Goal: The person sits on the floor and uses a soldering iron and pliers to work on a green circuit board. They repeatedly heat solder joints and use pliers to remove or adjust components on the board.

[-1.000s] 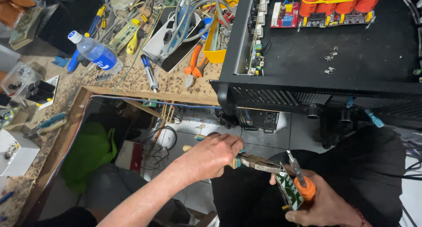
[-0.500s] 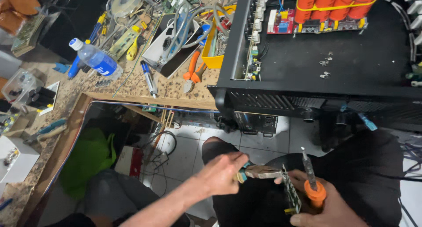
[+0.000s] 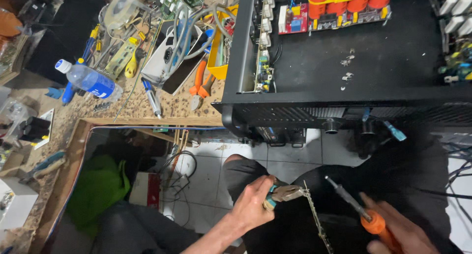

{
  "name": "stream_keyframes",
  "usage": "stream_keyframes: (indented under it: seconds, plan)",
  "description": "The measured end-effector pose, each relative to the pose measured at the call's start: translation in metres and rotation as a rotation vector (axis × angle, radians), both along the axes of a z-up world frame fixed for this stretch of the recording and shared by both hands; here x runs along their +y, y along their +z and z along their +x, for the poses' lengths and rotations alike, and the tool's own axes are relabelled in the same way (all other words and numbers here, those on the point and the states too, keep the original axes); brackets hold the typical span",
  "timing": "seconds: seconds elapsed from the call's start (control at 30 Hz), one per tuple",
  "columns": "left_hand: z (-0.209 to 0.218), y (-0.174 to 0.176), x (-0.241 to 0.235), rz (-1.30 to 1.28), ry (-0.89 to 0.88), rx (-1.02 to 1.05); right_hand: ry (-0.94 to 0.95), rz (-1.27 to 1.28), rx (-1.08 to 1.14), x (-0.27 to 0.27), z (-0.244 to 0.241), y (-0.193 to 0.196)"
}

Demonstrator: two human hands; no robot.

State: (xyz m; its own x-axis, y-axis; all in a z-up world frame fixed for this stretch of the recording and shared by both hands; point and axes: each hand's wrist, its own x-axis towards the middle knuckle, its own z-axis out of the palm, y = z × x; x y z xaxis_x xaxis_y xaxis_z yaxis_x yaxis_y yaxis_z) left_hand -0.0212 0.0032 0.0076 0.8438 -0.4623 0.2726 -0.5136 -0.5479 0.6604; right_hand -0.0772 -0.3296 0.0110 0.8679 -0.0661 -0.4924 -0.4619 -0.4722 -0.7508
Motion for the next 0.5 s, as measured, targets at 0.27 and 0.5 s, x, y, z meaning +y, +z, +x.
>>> stream_keyframes:
  seconds: [0.27,0.5]
  plan:
    - [0.003,-0.011,-0.003,-0.030,0.006,-0.048,0.033,-0.431,-0.396,-0.013,-0.034,-0.043]
    - [0.003,-0.013,-0.006,-0.057,0.021,-0.057,0.401,-0.623,-0.534,-0.039,-0.025,-0.072]
